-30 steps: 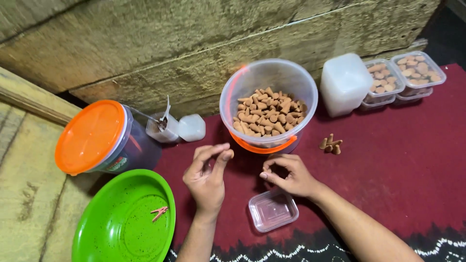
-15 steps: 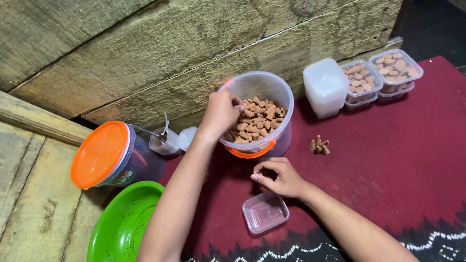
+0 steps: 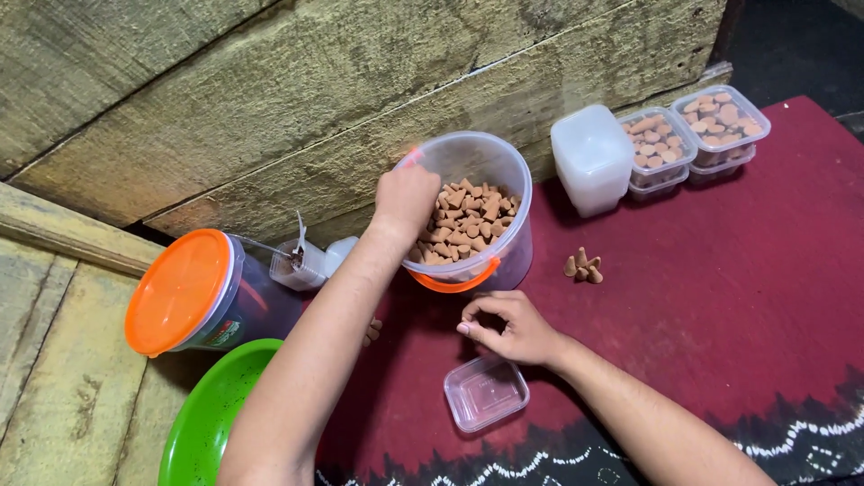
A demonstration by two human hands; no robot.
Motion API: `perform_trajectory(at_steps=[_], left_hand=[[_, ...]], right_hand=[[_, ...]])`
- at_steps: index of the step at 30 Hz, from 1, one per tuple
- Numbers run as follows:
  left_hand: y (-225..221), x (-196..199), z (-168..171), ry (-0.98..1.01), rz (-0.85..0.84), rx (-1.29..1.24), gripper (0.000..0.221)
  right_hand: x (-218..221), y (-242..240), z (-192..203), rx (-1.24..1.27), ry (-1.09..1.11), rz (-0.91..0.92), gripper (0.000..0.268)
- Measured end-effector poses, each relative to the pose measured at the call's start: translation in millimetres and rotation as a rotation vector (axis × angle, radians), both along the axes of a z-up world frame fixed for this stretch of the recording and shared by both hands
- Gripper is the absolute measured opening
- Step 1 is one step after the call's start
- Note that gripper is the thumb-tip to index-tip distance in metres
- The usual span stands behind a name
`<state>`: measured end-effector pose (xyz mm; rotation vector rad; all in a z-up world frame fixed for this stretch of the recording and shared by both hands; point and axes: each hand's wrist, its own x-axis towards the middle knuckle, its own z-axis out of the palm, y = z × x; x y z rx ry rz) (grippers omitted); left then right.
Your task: Inspecting and sorting incense cones from a large bucket into smaller containers.
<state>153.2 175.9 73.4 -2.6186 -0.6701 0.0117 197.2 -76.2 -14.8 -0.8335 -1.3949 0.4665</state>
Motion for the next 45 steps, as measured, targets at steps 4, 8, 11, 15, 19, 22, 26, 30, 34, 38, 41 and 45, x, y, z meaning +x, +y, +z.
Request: perform_trajectory(at_steps=[4, 8, 11, 15, 19, 22, 26, 30, 34, 38, 41, 45], left_hand=[[-1.2, -4.6, 5.0, 0.001, -0.011, -0.003, 0.014], [-23.8, -17.3, 41.8, -0.064, 0.017, -0.069, 0.017], [-44.0, -36.6, 62.6, -0.194, 0.060, -0.180, 0.017], [-97.4, -68.5, 84.7, -0.855, -0.266, -0.402, 0.012], [-138.6, -103.9, 74.6, -1.165, -0.353, -0.388, 0.010], [-155.0, -128.6, 46.6, -1.372, -0.349, -0.481, 0.007], [-162.0, -141.8, 5.8, -1.660, -0.334, -1.041, 0.011], [-156.8, -148.0, -19.5, -1.746, -0.342, -1.024, 0.013], [-160.3, -151.4, -54.5, -1.869, -0.352, -1.057, 0.014], [-160.4, -150.8, -69.5, -1.847, -0.376, -1.112, 0.014], [-156.2, -151.3, -76.9, -1.790, -0.375, -1.142, 0.013], [-152.0, -152.2, -71.4, -1.590, -0.331, -1.164, 0.011]], right_hand=[[0.4, -0.8, -2.8, 0.006, -0.015, -0.006, 0.008], [0.6, -2.0, -1.7, 0.005, -0.022, -0.013, 0.007], [-0.2, -1.0, -1.4, 0.002, -0.030, -0.021, 0.007], [-1.3, 0.5, -11.1, -0.002, -0.033, -0.052, 0.004], [-4.1, 2.4, -7.6, 0.004, -0.040, -0.091, 0.006], [-5.9, 0.4, -11.3, -0.018, -0.058, -0.135, 0.009], [-5.9, 1.1, -10.5, -0.038, -0.076, -0.166, 0.009], [-8.3, -0.1, -1.2, -0.049, -0.113, -0.177, 0.014], [-5.7, 0.1, -0.3, -0.066, -0.170, -0.168, 0.018], [-9.0, 2.5, 6.2, -0.105, -0.128, -0.182, 0.019], [-15.4, 3.1, 11.6, -0.110, -0.077, -0.204, 0.017], [-18.5, 1.2, 20.0, -0.127, -0.081, -0.278, 0.016]])
